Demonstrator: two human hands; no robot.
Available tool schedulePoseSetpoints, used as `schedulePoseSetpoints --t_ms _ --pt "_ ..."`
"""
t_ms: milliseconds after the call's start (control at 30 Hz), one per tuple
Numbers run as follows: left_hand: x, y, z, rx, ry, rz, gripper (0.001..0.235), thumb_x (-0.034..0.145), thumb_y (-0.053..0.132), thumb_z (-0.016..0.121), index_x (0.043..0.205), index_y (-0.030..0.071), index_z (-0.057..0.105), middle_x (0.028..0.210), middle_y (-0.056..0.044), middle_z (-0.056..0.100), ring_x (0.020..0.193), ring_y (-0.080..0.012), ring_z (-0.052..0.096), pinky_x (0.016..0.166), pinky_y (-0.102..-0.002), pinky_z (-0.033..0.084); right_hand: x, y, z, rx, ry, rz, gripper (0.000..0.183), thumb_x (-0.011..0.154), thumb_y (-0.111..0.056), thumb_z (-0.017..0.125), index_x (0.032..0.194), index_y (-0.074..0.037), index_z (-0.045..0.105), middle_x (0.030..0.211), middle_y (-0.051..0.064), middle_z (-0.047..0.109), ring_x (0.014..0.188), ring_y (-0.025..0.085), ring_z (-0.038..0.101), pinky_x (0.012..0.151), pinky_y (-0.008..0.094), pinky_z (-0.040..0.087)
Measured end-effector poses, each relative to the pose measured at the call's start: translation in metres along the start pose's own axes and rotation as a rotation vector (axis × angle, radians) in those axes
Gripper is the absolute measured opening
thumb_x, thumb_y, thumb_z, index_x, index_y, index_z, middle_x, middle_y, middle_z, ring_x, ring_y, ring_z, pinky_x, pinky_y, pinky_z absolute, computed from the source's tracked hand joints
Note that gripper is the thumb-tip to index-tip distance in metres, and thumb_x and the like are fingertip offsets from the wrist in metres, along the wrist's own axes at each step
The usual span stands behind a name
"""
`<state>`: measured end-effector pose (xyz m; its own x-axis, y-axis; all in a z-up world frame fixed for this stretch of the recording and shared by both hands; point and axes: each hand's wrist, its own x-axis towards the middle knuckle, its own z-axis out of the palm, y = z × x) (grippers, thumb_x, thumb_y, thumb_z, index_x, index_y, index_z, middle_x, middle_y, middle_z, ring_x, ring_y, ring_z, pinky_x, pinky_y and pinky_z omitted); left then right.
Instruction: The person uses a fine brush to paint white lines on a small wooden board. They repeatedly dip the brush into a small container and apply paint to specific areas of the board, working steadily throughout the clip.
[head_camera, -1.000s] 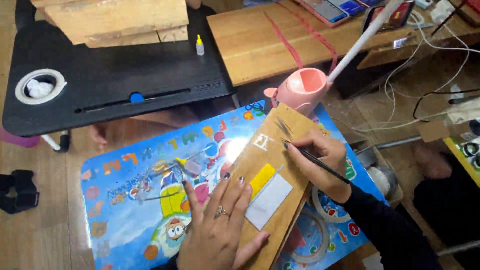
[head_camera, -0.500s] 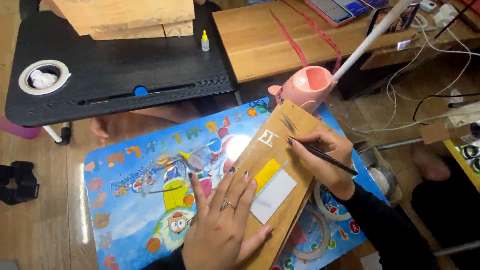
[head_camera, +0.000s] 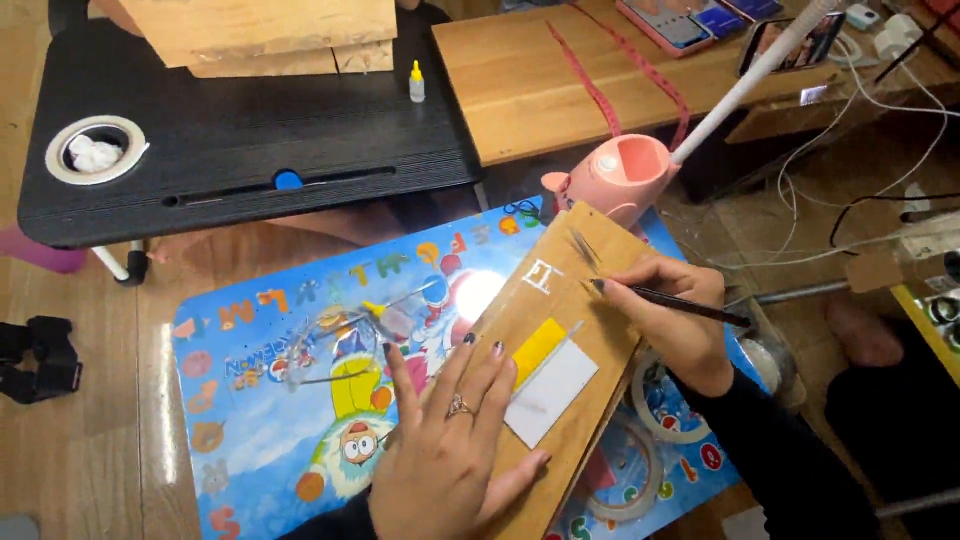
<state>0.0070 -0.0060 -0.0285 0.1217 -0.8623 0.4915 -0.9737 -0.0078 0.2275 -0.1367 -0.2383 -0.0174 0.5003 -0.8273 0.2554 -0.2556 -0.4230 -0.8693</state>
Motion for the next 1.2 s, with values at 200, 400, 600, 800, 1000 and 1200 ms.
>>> schedulePoseSetpoints --t_ms 200,400,600,800,1000,1200 --pt "0.000 0.000 -0.002 -0.003 -0.012 -0.002 0.082 0.087 0.064 0.068 0.143 0.006 0.053 0.145 -0.009 0.058 0.141 -0.0320 0.047 0.113 -0.080 0.016 0.008 -0.019 -0.027 -0.094 -0.131 0.223 0.016 0.081 -0.002 0.079 0.067 -0.004 0.071 0.069 0.001 0.067 0.070 0.008 0.057 0.063 0.023 0.044" --pt "0.000 0.001 -0.002 0.030 -0.005 -0.005 0.089 0.085 0.065 0.070 0.149 0.007 0.046 0.147 -0.005 0.057 0.138 -0.0306 0.050 0.113 -0.080 0.020 0.006 -0.012 -0.028 0.080 -0.143 0.072 0.016 0.079 0.007 0.078 0.070 -0.001 0.067 0.072 0.007 0.068 0.069 0.011 0.060 0.063 0.023 0.047" --pt "0.001 0.001 -0.005 0.024 -0.028 -0.014 0.090 0.085 0.065 0.071 0.148 0.007 0.045 0.147 -0.007 0.057 0.139 -0.0312 0.050 0.114 -0.079 0.018 0.024 -0.014 -0.008 -0.018 -0.244 0.160 0.012 0.079 -0.003 0.084 0.072 -0.005 0.074 0.081 0.002 0.075 0.079 0.007 0.064 0.065 0.020 0.048" --pt "0.000 0.001 -0.005 0.006 -0.032 -0.010 0.087 0.088 0.066 0.066 0.147 0.006 0.048 0.145 -0.010 0.060 0.138 -0.0329 0.050 0.112 -0.080 0.018 0.027 -0.026 -0.013 0.002 -0.305 0.227 0.015 0.081 -0.002 0.082 0.071 -0.004 0.071 0.075 0.001 0.070 0.072 0.006 0.060 0.059 0.020 0.040" --pt "0.000 0.001 -0.005 -0.019 -0.032 -0.018 0.088 0.088 0.065 0.068 0.149 0.006 0.045 0.146 -0.009 0.059 0.140 -0.0323 0.049 0.114 -0.079 0.017 0.028 -0.015 -0.007 0.066 -0.309 0.196 0.013 0.080 0.002 0.083 0.073 -0.003 0.073 0.078 0.004 0.073 0.072 0.007 0.063 0.061 0.018 0.046" --pt "0.000 0.002 -0.008 -0.064 -0.033 -0.030 0.081 0.087 0.058 0.073 0.143 0.004 0.049 0.147 -0.010 0.058 0.141 -0.0340 0.049 0.114 -0.079 0.016 0.020 -0.023 -0.012 -0.038 -0.287 0.073 0.019 0.081 -0.003 0.082 0.068 -0.004 0.068 0.076 0.001 0.067 0.073 0.007 0.056 0.063 0.021 0.040"
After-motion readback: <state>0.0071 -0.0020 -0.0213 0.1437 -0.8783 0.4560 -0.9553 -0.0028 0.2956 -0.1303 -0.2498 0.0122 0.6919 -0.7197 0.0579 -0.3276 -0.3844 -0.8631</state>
